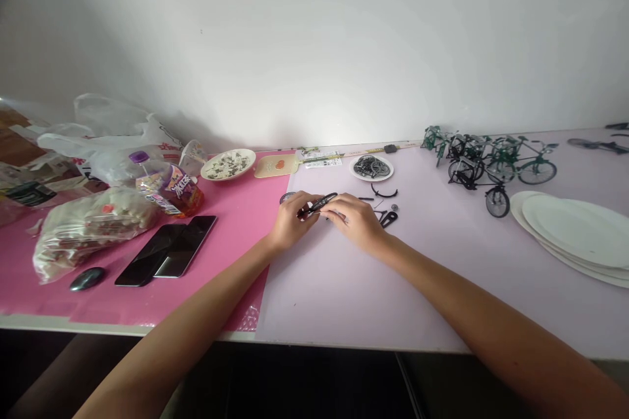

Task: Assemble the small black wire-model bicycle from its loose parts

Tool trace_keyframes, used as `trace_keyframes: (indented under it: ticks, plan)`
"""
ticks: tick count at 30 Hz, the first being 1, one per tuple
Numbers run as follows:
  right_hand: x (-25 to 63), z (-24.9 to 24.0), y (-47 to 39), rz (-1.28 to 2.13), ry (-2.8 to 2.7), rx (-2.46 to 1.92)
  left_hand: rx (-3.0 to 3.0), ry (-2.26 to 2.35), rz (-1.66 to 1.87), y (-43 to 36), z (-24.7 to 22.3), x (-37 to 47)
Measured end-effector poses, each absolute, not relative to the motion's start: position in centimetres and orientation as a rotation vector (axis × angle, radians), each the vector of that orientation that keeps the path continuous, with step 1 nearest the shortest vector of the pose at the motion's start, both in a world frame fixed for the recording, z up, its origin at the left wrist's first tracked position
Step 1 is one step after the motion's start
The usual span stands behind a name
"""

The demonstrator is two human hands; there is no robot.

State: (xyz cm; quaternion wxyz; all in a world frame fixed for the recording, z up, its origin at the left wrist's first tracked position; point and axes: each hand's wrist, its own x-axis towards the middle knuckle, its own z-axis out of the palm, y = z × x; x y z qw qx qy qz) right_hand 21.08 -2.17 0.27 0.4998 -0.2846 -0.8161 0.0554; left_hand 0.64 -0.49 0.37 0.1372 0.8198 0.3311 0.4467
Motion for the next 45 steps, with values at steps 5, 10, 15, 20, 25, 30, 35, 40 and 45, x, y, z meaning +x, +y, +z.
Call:
trace_keyframes:
  ticks: [5,10,15,20,25,30,35,40,45]
  plan:
    - [21.1,0.4,-2.3,0.157,-1.971,-0.713,2.350,0.964,1.323,-0.4,0.4,0.6]
    - [21.0,0.7,-2.5,0.208,-1.959,-0.740,2.347,0.994,1.333,-0.4,0.3,0.5]
    - [21.1,0.6,-2.3,0.201,-1.947,-0.747,2.326,1.062,1.330,-0.5,0.4,0.4]
    - [21.4,0.4,-2.1,0.213,-1.940,-0.753,2.269,1.112,1.335,-0.6,0.5,0.4]
    - [21.4,0.5,-2.1,0.261,-1.944,-0.771,2.251,1.113,1.323,-0.5,0.2,0.3]
    - [21.3,0.5,-2.1,0.323,-1.908,-0.811,2.274,1.086,1.345,-0.5,0.3,0.4]
    - [21.2,0.2,-2.0,0.373,-1.844,-0.893,2.319,1.083,1.343,-0.7,0.5,0.4]
    - [21.3,-0.1,-1.9,0.466,-1.853,-0.923,2.315,1.063,1.355,-0.7,0.5,0.4]
    - [21.5,-0.4,-1.6,0.502,-1.863,-0.938,2.300,1.063,1.342,-0.7,0.5,0.5]
